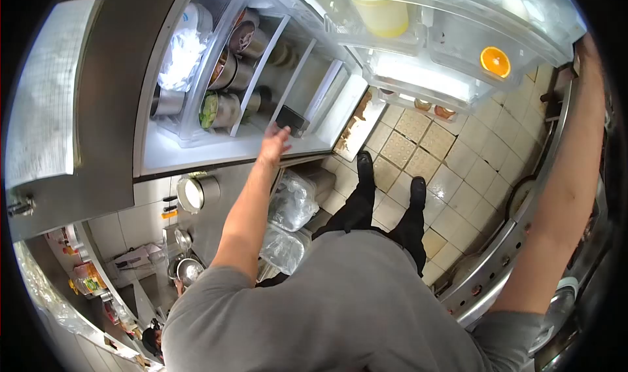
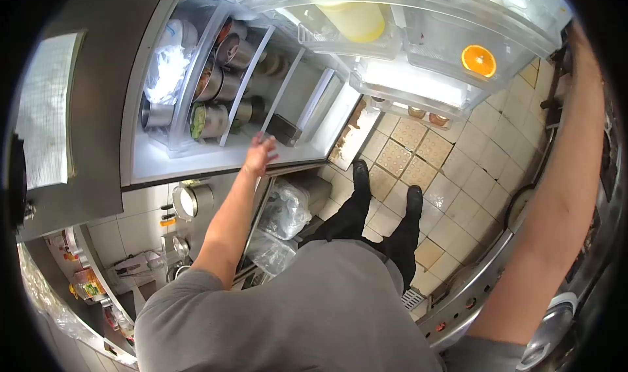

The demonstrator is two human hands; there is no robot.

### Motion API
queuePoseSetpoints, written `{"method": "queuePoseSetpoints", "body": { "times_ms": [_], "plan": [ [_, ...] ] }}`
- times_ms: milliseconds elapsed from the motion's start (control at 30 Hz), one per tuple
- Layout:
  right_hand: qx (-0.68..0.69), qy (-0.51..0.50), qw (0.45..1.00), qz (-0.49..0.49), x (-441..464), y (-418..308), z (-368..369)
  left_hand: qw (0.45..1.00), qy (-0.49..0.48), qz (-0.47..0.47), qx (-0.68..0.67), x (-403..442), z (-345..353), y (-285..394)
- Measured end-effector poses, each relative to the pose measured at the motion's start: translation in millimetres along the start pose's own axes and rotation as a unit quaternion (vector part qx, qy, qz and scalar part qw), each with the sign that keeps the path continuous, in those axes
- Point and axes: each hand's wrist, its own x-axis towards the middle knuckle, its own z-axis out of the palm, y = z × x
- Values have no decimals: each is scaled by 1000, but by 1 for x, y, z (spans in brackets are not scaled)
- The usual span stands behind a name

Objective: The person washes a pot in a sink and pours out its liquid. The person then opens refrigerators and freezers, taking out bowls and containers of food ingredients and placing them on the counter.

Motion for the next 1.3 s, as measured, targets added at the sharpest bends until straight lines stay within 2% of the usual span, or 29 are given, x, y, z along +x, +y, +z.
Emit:
{"method": "queuePoseSetpoints", "body": {
  "times_ms": [67, 100, 167, 200, 300, 333, 367, 400, 433, 467, 500, 533, 567, 633, 667, 700, 767, 833, 867, 900, 933, 967, 1000, 1033, 1067, 1100, 1167, 1233, 1300],
  "plan": [
    [-20, -2, 1000, -23, -1, 0, 2, 997, 62, 23, 34, 44, -10, 22],
    [-34, 1, 999, -36, -1, 0, 3, 997, 59, 24, 32, 71, -18, 25],
    [-58, 0, 996, -60, 1, 1, 10, 963, 215, 18, 163, 129, -41, 17],
    [-72, 2, 995, -71, 2, 1, 13, 965, 211, 19, 158, 150, -51, 18],
    [-134, 5, 979, -156, 4, 7, 19, 986, 151, -57, 42, 196, -61, 10],
    [-205, 20, 942, -264, 11, 21, 18, 958, 225, -38, 175, 206, -62, 12],
    [-218, 23, 945, -242, 16, 35, 17, 906, 292, -19, 305, 216, -66, 12],
    [-396, 97, 912, -44, 43, 119, 37, 911, 275, -35, 304, 243, -81, -4],
    [-565, 84, 803, 170, 70, 197, 57, 917, 258, -49, 302, 266, -96, -17],
    [-455, 84, 884, 65, 52, 149, 44, 933, 220, -96, 270, 271, -103, -22],
    [-309, 54, 949, -39, 33, 88, 31, 934, 250, -72, 244, 262, -95, -27],
    [-177, -3, 976, -126, 13, 25, 18, 919, 281, -74, 266, 275, -101, -47],
    [-137, -20, 985, -103, 9, 28, 22, 901, 315, -76, 288, 283, -112, -65],
    [-129, -35, 991, -20, 13, 61, 21, 903, 306, -2, 302, 180, -69, -6],
    [-120, -46, 992, 3, 11, 71, 19, 829, 424, 33, 364, 195, -60, -32],
    [-118, -58, 991, 23, 11, 83, 15, 830, 429, 26, 355, 177, -50, -33],
    [-120, -77, 989, 45, 14, 91, 13, 897, 408, 126, 115, 120, -17, -28],
    [-107, -87, 989, 45, 9, 88, 18, 862, 451, 153, 175, 67, 7, -21],
    [-116, -68, 990, 42, 6, 84, 22, 892, 416, 127, 122, 40, 13, -19],
    [-127, -51, 990, 39, 8, 78, 24, 896, 403, 144, 118, 13, 22, -21],
    [-5, -47, 995, 90, 10, 50, 25, 902, 381, 155, 131, -18, 30, -20],
    [10, -46, 995, 85, 16, 45, 22, 907, 364, 160, 137, -46, 40, -21],
    [60, -45, 988, 134, 21, 45, 14, 929, 327, 136, 108, -67, 47, -31],
    [116, -45, 975, 183, 23, 48, 11, 923, 320, 163, 137, -90, 51, -40],
    [178, -50, 954, 234, 20, 48, 18, 901, 337, 243, 123, -101, 55, -64],
    [239, -66, 926, 285, 13, 40, 27, 928, 302, 180, 121, -130, 55, -68],
    [198, -91, 945, 245, 11, 29, 24, 934, 296, 166, 115, -178, 47, -80],
    [137, -66, 957, 246, 11, -9, 16, 941, 279, 113, 152, -237, 27, -72],
    [151, -87, 967, 186, 13, 71, 33, 918, 326, 172, 145, -264, 10, -99]
  ]
}}
